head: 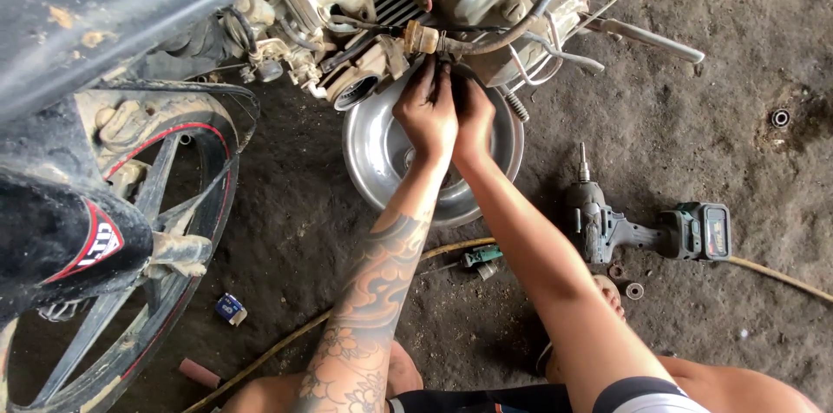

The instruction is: Removing bolts from a motorcycle engine using hands and a T-handle wrench

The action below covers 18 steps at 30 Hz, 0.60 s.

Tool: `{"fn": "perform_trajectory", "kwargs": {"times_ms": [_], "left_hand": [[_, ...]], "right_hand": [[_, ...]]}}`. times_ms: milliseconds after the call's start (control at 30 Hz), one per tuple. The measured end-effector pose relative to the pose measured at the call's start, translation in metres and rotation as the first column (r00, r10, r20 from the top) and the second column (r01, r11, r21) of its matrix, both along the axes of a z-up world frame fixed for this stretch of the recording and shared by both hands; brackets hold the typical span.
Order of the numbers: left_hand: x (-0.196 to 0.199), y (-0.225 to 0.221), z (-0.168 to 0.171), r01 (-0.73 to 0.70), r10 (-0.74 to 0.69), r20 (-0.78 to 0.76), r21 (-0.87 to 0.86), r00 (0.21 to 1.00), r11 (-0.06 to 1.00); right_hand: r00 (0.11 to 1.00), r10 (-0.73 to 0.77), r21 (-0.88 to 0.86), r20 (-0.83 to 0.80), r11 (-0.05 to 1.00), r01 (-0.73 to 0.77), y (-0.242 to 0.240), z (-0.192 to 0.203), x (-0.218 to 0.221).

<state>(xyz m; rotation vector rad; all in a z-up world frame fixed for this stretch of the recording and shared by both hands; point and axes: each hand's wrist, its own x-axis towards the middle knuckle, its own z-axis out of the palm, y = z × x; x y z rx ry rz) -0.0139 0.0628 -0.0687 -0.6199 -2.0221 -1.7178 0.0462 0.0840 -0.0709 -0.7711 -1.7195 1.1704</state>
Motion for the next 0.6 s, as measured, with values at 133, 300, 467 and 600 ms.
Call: {"fn": "perform_trajectory", "kwargs": {"times_ms": [133,300,467,600], "left_hand": [[0.013,-0.016,0.049,0.088,-0.070,0.258,-0.060,0.964,0.994],[0.010,-0.024,0.034,0.142,-0.386,0.750,0.371,0.537,0.918],[0.031,-0.034,0.035,0.288,-0.473,0.663,0.375,0.581,0.881],[0.026,-0.030,0.017,0.289,-0.447,0.542,0.354,0.712,0.889]], "right_hand": [[0.959,-0.060,0.004,0.275,0.998,0.062,-0.011,0.077,0.035],[0.989,-0.143,0.329,0.018,0.935,0.130,-0.033,0.105,0.033],[0.964,-0.173,0.188,-0.202,0.959,0.211,-0.063,0.004,0.039],[0.960,-0.086,0.092,-0.267,0.989,0.114,-0.058,-0.013,0.033]]}}
